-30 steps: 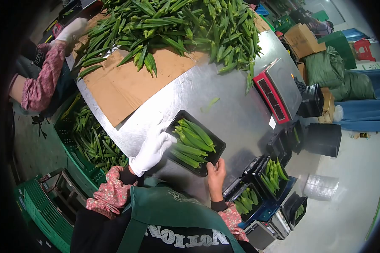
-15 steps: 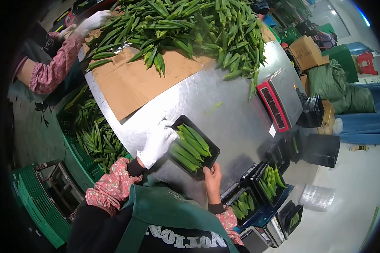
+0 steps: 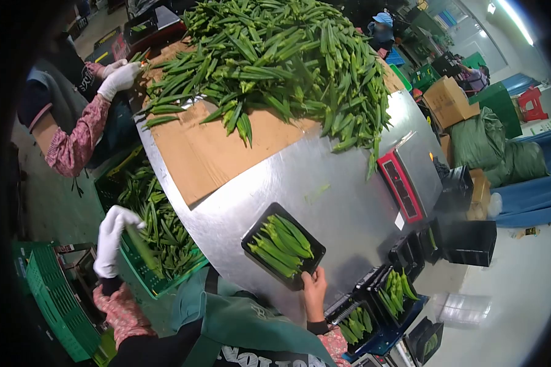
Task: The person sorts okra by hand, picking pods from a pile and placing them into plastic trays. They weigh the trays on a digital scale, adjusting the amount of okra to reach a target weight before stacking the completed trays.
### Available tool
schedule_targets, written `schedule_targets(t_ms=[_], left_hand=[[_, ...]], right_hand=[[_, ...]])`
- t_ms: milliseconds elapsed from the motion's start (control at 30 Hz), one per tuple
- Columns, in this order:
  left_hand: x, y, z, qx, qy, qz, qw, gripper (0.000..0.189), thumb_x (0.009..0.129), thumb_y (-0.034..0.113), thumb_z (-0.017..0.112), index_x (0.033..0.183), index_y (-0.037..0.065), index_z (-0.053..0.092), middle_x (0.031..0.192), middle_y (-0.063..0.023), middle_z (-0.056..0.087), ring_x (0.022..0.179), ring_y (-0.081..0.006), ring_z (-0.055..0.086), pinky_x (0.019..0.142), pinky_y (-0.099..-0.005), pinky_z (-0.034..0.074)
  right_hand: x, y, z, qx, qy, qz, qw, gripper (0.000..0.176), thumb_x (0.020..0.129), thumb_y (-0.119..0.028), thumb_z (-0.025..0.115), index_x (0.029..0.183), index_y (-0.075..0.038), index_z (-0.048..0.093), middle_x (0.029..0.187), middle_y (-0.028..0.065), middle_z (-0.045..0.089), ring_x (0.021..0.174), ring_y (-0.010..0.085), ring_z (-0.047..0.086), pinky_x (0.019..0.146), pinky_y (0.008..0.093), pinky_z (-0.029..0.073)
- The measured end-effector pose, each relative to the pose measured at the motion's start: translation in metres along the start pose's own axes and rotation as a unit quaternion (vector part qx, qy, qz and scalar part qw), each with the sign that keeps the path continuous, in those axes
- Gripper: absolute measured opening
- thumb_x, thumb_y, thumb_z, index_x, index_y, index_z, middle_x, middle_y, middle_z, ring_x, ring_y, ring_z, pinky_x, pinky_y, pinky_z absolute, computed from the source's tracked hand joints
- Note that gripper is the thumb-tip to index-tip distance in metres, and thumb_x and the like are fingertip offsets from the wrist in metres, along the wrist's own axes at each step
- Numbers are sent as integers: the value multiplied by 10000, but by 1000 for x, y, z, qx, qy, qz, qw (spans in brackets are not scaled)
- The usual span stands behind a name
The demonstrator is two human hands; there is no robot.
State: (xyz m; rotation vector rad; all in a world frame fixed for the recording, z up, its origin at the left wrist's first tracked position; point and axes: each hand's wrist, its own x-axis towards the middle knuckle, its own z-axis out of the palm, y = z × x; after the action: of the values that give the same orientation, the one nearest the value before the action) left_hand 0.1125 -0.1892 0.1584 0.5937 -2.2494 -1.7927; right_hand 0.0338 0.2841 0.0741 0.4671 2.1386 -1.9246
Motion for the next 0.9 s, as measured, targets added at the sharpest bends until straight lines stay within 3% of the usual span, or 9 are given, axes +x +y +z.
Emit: schedule_targets(t_ms=[67,100,167,333,400,467,633,767,900], left_hand=[[-5,-29,-44,140,56,-26,988,164,1001,122,510,885,17,558,767,-62,626,715,-154,582,709,-302,473],[-5,-29,-58,342,49,-23,938,92,966,96,556,909,24,563,785,-102,622,706,-224,610,673,-332,480],[5,-41,-47,437,138,69,886,94,952,120,575,913,34,578,829,-137,625,745,-299,628,683,-362,493],[81,-34,68,201,117,66,970,110,936,115,619,964,19,664,897,-118,683,812,-224,658,746,-304,509],[124,-29,123,184,76,207,958,108,921,124,627,983,48,673,931,-121,677,849,-280,671,759,-336,532],[166,-18,174,147,51,241,958,107,916,143,629,966,59,672,915,-100,665,870,-298,658,778,-349,530],[292,6,273,286,77,482,824,220,794,67,584,1012,70,612,986,-103,592,916,-292,568,736,-402,457],[349,10,313,574,5,402,714,156,826,121,553,964,92,620,916,-77,542,865,-250,545,689,-368,432],[352,26,299,493,-27,470,732,122,814,128,581,931,97,595,913,-80,546,874,-251,554,702,-371,448]], right_hand=[[3,1,2,-4,-2,-2,1000,230,882,-5,570,1111,18,557,958,13,608,827,76,560,766,226,455],[3,-2,4,-12,-3,-1,1000,235,883,-6,570,1116,19,555,962,11,606,831,74,556,772,226,453],[5,-5,10,-25,-4,-12,1000,244,883,-8,571,1125,22,552,962,8,603,834,70,548,777,225,449],[9,-9,23,-42,23,-45,998,236,859,-16,597,1090,18,563,908,-10,583,810,58,516,752,213,425],[9,-13,24,-58,26,-39,997,202,843,-28,617,1035,5,563,844,-39,544,754,43,469,703,201,396],[7,-22,28,-51,33,-26,998,187,844,-33,623,1017,0,560,818,-51,523,733,37,447,681,197,381],[13,-11,25,-1,41,-2,999,195,859,-37,622,1041,11,569,919,-4,597,830,68,527,759,221,431],[12,-27,26,27,19,70,997,255,872,-36,611,1117,25,573,989,22,618,889,88,560,820,237,446],[15,-8,14,-2,16,47,999,294,900,-37,620,1176,16,533,979,51,656,715,48,591,609,187,460]])
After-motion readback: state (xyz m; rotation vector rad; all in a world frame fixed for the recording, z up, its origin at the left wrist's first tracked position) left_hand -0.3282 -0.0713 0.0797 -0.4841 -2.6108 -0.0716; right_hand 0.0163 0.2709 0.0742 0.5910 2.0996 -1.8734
